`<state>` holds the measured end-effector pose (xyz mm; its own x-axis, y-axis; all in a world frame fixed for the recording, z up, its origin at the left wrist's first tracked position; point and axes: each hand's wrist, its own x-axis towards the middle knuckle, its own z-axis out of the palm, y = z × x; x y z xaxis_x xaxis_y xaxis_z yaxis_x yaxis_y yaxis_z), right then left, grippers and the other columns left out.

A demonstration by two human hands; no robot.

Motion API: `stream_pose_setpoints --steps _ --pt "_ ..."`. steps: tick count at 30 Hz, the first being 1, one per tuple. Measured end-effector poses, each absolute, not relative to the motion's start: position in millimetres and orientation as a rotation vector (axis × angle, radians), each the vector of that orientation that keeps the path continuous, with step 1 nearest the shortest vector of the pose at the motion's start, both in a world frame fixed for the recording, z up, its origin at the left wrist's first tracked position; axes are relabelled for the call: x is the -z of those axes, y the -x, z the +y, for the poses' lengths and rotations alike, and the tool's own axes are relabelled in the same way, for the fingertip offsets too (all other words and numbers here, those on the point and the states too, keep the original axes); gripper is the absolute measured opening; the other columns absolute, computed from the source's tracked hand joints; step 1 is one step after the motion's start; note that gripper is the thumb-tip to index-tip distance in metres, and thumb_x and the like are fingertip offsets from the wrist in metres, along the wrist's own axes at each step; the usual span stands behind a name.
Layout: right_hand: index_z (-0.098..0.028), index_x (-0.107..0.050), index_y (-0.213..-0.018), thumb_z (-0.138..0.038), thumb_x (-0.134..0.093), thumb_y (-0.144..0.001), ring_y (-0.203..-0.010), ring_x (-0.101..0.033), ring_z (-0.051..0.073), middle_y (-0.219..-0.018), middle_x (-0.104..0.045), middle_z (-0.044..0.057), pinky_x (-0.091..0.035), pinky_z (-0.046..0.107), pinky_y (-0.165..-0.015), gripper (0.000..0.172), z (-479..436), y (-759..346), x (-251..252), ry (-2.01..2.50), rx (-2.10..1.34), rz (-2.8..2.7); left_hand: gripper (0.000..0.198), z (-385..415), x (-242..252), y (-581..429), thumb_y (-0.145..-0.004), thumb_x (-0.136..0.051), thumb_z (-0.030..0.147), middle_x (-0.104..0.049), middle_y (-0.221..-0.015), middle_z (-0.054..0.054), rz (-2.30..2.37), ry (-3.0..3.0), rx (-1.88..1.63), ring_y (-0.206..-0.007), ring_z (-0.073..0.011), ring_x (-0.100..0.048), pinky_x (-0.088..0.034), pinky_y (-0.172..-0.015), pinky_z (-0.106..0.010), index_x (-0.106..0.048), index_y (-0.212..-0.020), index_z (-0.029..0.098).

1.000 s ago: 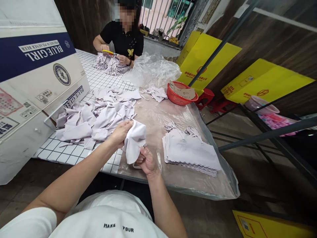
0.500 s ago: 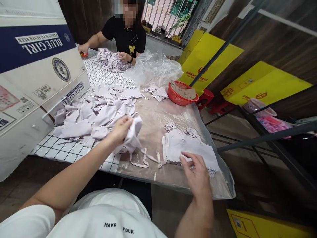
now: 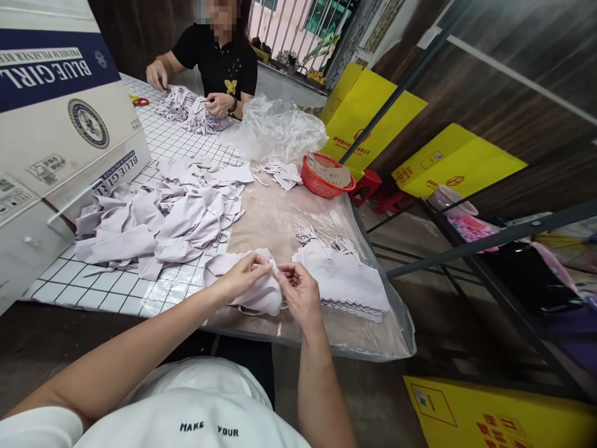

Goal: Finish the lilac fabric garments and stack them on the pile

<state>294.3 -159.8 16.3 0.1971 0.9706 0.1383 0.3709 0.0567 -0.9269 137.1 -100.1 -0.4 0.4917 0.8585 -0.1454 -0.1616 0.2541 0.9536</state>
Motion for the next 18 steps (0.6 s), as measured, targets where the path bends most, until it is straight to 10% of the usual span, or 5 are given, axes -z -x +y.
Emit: stream_pose_setpoints --steps 18 --pt "-0.020 -0.065 -0.077 -0.043 -0.072 -0.078 -0.064 -0.056 0.014 -0.071 -0.063 -0.001 -0.046 0.024 -0.059 0.024 -159.6 -320.5 -50.2 1.403 -0.681 -1.270 0.031 -84.9 -9.8 -88.2 -0.086 -0.065 0.044 -0.057 -0.070 0.001 0.411 -1.696 -0.391 -0.060 -0.0109 -0.048 -0.035 -0.055 -0.020 -0.064 -0.083 0.013"
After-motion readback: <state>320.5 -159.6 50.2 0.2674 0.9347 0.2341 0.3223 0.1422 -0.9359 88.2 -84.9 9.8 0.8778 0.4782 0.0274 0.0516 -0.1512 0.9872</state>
